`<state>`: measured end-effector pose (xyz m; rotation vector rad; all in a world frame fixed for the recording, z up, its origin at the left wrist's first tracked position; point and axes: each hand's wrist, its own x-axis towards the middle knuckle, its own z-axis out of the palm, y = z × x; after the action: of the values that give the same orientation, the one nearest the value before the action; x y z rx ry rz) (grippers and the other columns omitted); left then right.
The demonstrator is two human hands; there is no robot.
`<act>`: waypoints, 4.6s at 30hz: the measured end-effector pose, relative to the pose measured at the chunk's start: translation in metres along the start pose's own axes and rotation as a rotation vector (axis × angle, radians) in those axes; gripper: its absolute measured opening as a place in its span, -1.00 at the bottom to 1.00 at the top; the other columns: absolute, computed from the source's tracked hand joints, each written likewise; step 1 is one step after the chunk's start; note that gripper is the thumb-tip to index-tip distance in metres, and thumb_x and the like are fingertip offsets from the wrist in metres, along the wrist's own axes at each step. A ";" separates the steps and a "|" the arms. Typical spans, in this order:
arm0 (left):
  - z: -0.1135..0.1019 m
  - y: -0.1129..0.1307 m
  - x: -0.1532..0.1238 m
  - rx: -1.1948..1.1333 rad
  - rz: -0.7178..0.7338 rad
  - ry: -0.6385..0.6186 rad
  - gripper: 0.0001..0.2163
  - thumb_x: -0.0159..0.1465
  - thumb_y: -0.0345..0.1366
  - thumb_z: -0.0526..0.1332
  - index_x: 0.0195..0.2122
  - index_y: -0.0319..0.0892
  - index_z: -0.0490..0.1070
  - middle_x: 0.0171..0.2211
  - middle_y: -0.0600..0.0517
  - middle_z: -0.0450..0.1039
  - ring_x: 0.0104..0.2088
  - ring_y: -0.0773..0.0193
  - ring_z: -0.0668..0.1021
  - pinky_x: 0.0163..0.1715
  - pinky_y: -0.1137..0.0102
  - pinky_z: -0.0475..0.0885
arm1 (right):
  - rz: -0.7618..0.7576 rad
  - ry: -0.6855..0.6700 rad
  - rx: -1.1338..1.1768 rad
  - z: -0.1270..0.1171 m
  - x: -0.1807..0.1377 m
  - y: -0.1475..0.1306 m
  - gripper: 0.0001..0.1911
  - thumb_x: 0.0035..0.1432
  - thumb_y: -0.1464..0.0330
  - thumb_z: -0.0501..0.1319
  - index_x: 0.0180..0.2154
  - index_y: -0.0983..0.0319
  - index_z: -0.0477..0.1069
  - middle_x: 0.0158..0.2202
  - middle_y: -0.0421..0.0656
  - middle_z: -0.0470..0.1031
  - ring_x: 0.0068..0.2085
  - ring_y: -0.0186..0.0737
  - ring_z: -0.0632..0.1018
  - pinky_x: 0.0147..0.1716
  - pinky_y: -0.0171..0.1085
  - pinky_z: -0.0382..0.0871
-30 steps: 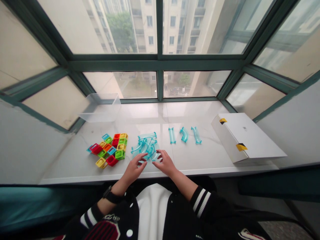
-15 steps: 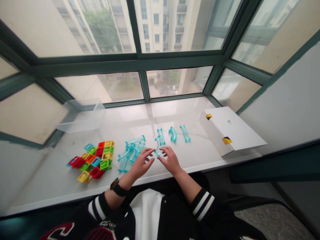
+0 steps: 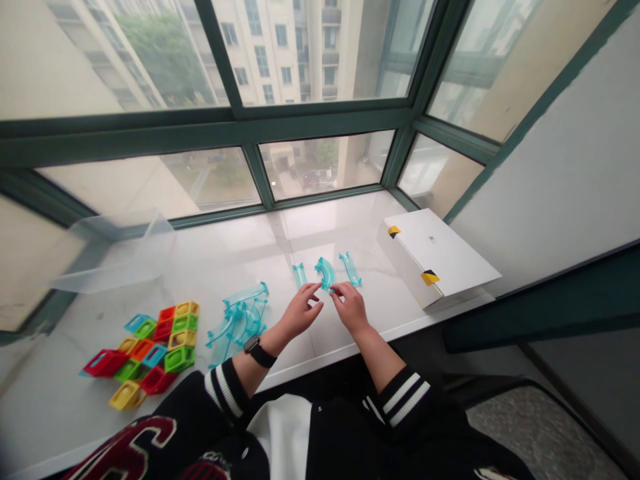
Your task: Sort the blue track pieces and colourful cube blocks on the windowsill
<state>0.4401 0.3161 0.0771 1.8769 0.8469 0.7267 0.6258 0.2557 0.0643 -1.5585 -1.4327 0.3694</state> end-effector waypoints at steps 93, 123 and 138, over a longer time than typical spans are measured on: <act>-0.138 -0.045 -0.208 0.632 -0.482 0.153 -0.72 0.37 -0.19 0.16 -0.01 -0.10 0.59 -0.26 -0.03 0.59 -0.25 0.11 0.58 -0.19 0.30 0.42 | 0.027 -0.145 -0.312 0.039 -0.085 0.027 -0.68 0.30 0.32 0.09 -0.04 0.16 0.55 -0.17 -0.08 0.65 -0.15 -0.04 0.62 -0.03 -0.06 0.35; -0.139 -0.036 -0.207 0.311 -0.435 0.293 -0.82 0.28 -0.13 0.22 -0.30 -0.09 0.54 -0.29 0.01 0.62 -0.28 0.14 0.61 -0.17 0.29 0.49 | 0.000 -0.157 -0.312 0.039 -0.085 0.027 -0.71 0.31 0.34 0.10 -0.12 0.15 0.60 -0.16 -0.07 0.67 -0.13 -0.04 0.63 -0.06 -0.11 0.36; -0.109 -0.048 -0.194 -0.387 -0.504 0.374 -0.58 0.16 0.12 0.38 -0.26 -0.16 0.46 -0.38 0.04 0.54 -0.36 0.22 0.60 -0.38 0.37 0.51 | 0.009 -0.166 -0.301 0.038 -0.085 0.024 -0.71 0.30 0.36 0.10 -0.11 0.15 0.60 -0.14 -0.08 0.67 -0.10 -0.06 0.63 -0.07 -0.13 0.31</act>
<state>0.2296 0.2322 0.0518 1.1329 1.2538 0.8558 0.5891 0.1998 -0.0044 -1.8096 -1.6697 0.3040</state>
